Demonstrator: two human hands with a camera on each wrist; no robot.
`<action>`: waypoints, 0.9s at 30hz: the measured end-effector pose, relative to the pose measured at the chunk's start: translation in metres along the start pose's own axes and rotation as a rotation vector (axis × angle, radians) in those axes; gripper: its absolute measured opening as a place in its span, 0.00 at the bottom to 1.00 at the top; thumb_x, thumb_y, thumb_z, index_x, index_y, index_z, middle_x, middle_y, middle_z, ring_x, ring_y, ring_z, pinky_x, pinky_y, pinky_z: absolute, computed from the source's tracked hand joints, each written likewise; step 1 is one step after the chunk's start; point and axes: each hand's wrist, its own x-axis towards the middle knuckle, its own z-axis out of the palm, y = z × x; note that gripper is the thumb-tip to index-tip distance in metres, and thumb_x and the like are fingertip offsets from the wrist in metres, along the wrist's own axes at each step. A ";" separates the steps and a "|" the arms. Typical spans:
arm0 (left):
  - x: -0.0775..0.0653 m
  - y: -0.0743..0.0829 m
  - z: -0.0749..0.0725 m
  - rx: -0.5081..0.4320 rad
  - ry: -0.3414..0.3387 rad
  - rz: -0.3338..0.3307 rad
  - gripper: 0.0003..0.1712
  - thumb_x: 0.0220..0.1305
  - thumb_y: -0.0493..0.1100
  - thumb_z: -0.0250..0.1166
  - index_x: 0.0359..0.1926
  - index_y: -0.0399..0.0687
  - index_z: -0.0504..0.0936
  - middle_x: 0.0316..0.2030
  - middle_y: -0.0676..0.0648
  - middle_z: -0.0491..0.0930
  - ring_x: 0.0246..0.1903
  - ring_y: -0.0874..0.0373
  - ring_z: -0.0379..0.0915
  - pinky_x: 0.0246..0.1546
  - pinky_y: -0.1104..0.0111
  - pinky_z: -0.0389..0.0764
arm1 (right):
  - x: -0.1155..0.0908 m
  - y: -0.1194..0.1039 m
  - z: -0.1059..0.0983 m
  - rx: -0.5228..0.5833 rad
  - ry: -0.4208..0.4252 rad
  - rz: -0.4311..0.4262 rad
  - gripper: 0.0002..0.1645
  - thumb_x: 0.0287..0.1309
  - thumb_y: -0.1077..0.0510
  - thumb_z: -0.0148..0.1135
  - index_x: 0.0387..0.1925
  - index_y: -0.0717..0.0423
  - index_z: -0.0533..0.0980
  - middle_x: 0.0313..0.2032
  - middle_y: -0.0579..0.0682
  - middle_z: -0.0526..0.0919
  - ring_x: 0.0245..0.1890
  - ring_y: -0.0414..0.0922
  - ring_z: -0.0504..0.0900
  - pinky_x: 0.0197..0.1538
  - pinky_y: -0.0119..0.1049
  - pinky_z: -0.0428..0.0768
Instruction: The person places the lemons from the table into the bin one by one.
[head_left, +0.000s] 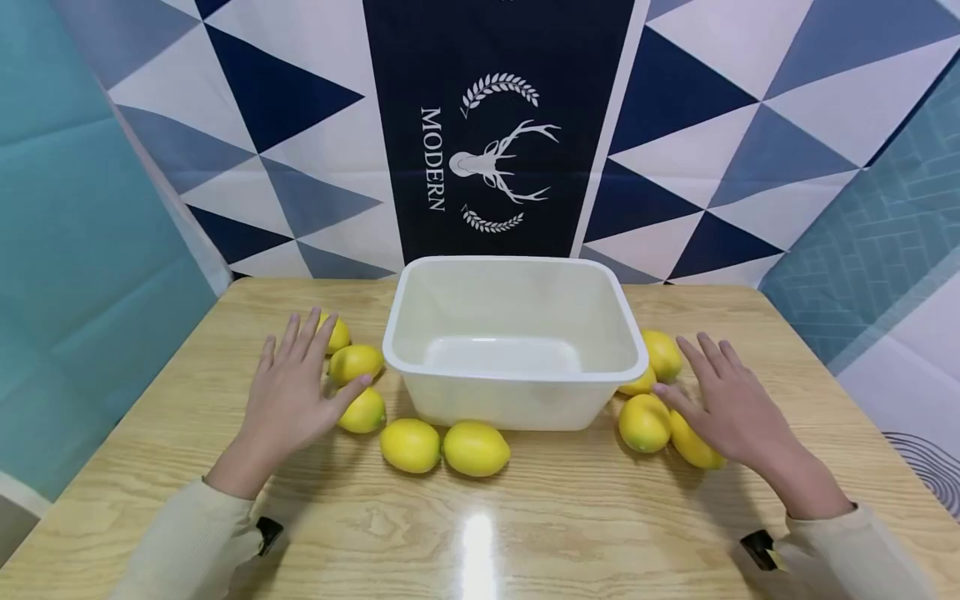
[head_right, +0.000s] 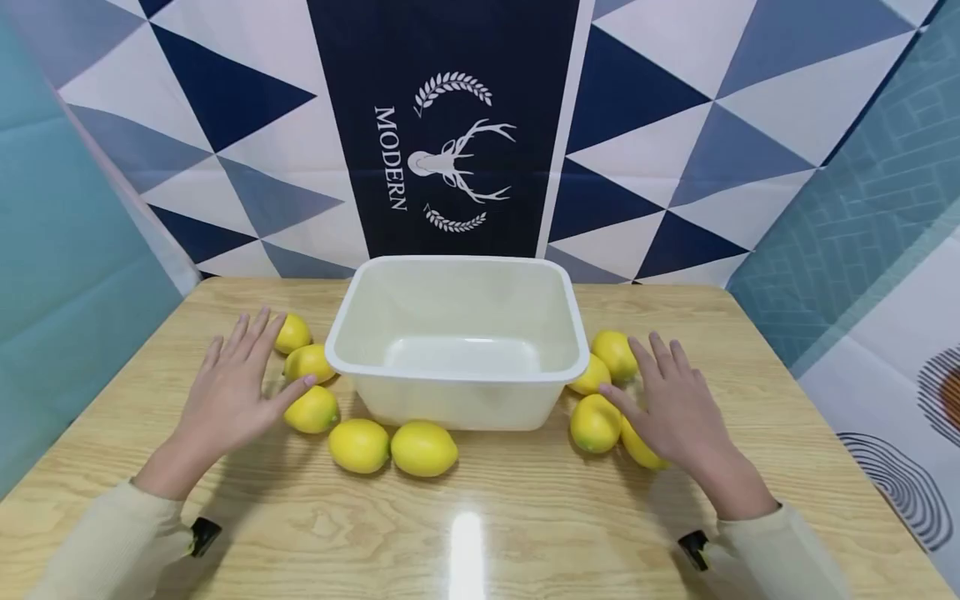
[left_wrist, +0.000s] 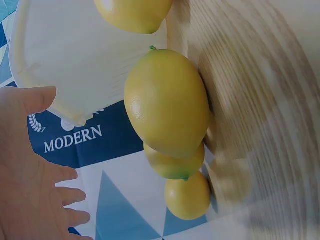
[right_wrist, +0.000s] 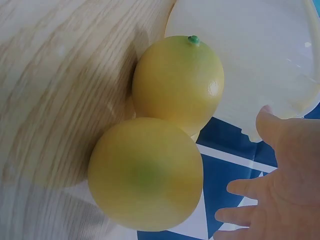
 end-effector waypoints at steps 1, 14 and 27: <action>0.001 0.000 0.000 -0.002 -0.001 -0.001 0.52 0.62 0.70 0.51 0.75 0.46 0.47 0.75 0.37 0.44 0.75 0.36 0.37 0.71 0.36 0.41 | 0.000 0.001 0.000 0.002 -0.006 -0.001 0.50 0.66 0.33 0.43 0.74 0.63 0.46 0.71 0.74 0.44 0.71 0.74 0.39 0.64 0.74 0.50; 0.005 0.004 -0.007 -0.041 -0.022 -0.004 0.49 0.64 0.67 0.51 0.74 0.43 0.51 0.74 0.35 0.47 0.74 0.34 0.38 0.71 0.37 0.42 | -0.002 0.004 -0.003 -0.016 -0.094 0.013 0.53 0.65 0.30 0.43 0.73 0.65 0.47 0.71 0.75 0.46 0.70 0.75 0.43 0.61 0.76 0.53; 0.005 0.006 -0.013 -0.054 -0.012 -0.017 0.46 0.64 0.64 0.53 0.73 0.41 0.53 0.74 0.34 0.49 0.73 0.33 0.42 0.71 0.38 0.44 | -0.006 0.010 -0.006 -0.023 -0.143 -0.001 0.51 0.64 0.32 0.46 0.71 0.66 0.51 0.69 0.76 0.51 0.67 0.75 0.51 0.58 0.76 0.59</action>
